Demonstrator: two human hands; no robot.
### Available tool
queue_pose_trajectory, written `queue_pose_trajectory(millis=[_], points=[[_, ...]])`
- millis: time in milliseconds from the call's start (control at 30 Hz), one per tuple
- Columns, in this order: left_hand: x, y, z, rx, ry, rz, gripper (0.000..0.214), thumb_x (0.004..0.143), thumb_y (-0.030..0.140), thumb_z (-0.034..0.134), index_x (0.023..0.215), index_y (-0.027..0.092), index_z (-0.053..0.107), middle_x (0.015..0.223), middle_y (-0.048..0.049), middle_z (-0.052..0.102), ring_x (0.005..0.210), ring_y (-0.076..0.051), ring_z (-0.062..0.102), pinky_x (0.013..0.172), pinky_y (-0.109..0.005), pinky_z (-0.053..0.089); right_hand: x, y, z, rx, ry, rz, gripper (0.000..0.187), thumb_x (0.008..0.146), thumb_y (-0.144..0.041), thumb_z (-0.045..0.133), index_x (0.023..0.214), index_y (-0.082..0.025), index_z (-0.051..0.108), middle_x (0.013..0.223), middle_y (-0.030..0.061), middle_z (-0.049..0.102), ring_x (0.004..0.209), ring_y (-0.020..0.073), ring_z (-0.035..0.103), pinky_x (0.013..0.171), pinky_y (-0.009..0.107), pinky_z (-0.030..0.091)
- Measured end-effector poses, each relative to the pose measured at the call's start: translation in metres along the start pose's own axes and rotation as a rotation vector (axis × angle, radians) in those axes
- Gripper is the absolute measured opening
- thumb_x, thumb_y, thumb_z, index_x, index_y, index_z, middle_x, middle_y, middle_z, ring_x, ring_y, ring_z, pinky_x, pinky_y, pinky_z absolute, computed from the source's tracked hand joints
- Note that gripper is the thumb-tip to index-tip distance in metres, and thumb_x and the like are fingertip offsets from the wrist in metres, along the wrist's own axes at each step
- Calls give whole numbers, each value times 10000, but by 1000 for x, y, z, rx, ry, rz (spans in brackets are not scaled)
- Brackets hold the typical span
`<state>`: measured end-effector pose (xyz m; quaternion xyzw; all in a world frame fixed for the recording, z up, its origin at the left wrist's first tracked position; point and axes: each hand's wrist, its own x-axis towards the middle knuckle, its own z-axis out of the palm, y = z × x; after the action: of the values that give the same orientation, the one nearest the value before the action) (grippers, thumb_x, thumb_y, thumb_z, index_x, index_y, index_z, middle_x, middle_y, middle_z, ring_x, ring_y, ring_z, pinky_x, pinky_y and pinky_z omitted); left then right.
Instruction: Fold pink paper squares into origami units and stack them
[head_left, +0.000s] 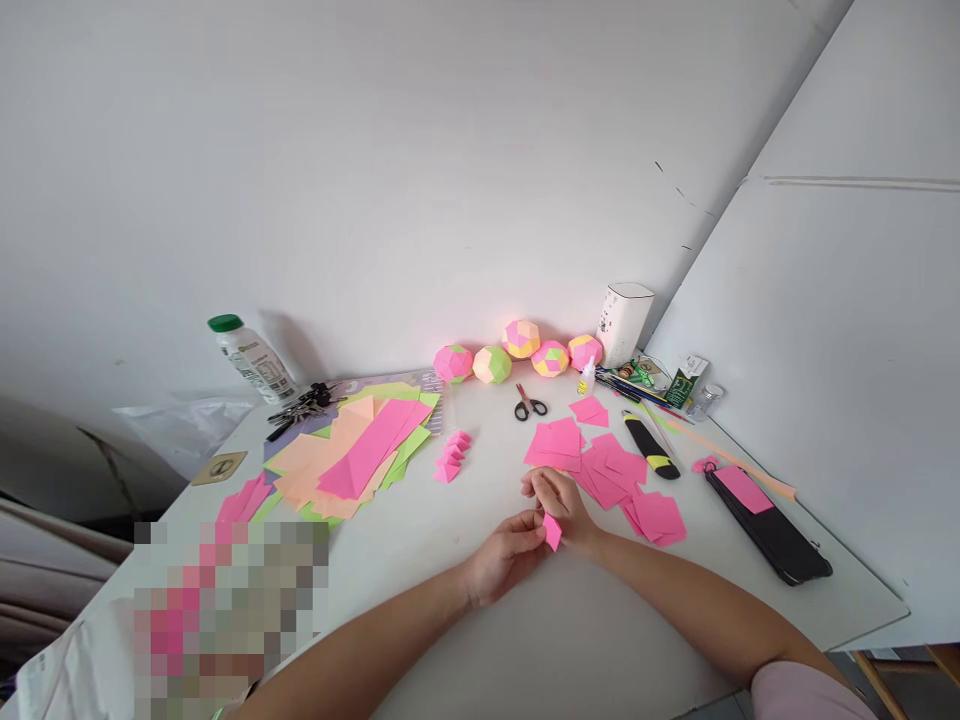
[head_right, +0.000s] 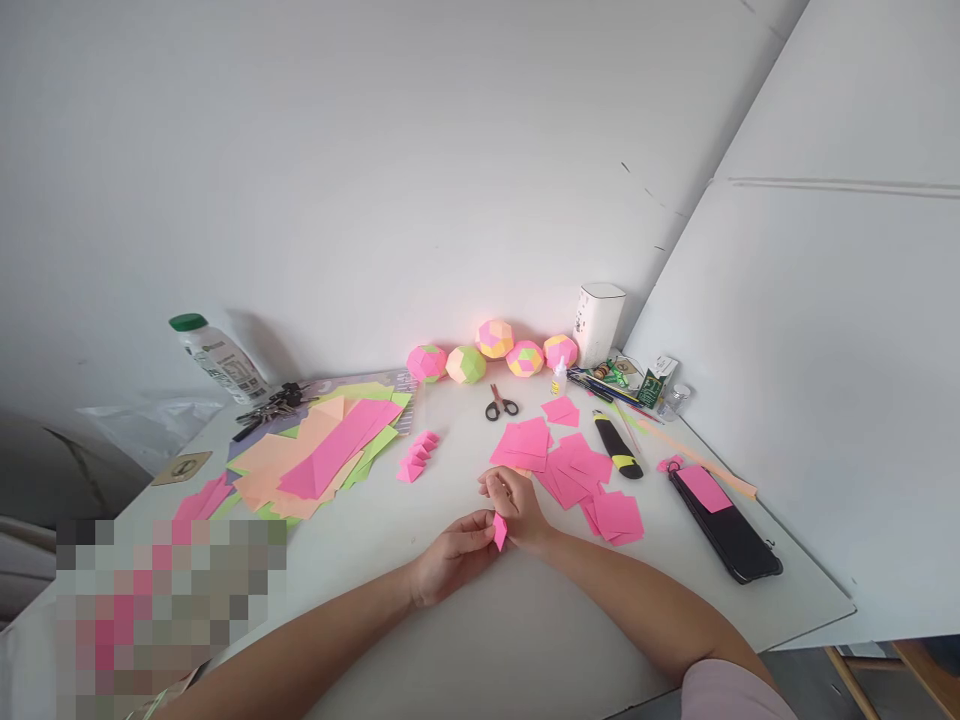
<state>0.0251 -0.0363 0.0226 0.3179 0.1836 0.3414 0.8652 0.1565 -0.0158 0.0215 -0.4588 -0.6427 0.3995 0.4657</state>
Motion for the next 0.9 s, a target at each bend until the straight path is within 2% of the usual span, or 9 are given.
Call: queue_pose_trajectory(millis=[233,300,367,433,500,600,700,800,900], points=[[-4,6,-4,65,-15,-81,161,737,276,650,730,129,587,666,-58,581,637,-149,550,669,-293,401,-2,0,-5,-140,-77,-148,304,914,-385,352,824,-195,571,798,61,592,771,192,557,700,320,446],[-1,11,-9,99,51,-18,191,733,296,654,683,132,570,608,-30,554,606,-137,539,677,-296,407,1,6,-8,-158,-34,-128,313,916,-392,350,803,-193,563,766,55,592,751,189,560,707,331,444],[3,16,-18,155,175,108,207,729,300,662,658,138,556,603,-7,551,566,-111,518,654,-279,409,3,12,-12,-63,-6,-52,295,927,-388,331,876,-190,544,719,37,578,648,162,553,614,302,450],[7,21,-30,256,306,199,225,734,334,660,671,142,561,586,9,547,560,-105,518,624,-257,406,3,16,-14,23,-65,-30,256,918,-387,364,959,-188,519,780,41,582,619,142,551,550,272,443],[11,24,-40,323,372,257,243,724,374,662,705,149,570,577,24,543,553,-111,528,624,-267,422,1,18,-14,69,-142,-39,235,893,-389,421,993,-189,493,826,42,578,587,122,541,507,250,431],[12,23,-46,475,341,264,270,747,413,625,751,144,600,567,22,557,534,-117,534,614,-276,434,-1,19,-11,59,-170,-50,215,832,-368,532,949,-195,482,794,20,565,573,113,539,488,236,419],[11,22,-42,601,300,234,295,772,431,589,760,138,618,553,12,569,521,-122,536,601,-274,438,0,21,-8,72,-102,6,194,818,-361,549,844,-210,431,706,-18,536,530,107,534,465,232,419],[10,22,-39,604,313,224,310,769,443,587,790,136,621,546,14,567,504,-123,537,585,-276,447,3,24,-8,148,-40,59,247,805,-358,573,817,-223,367,735,-30,541,492,93,537,447,228,425],[10,24,-38,597,308,204,326,754,458,598,804,137,621,555,18,557,496,-124,542,569,-277,456,5,25,-10,183,-90,92,251,803,-368,579,856,-221,383,736,-32,563,484,95,550,446,230,432]])
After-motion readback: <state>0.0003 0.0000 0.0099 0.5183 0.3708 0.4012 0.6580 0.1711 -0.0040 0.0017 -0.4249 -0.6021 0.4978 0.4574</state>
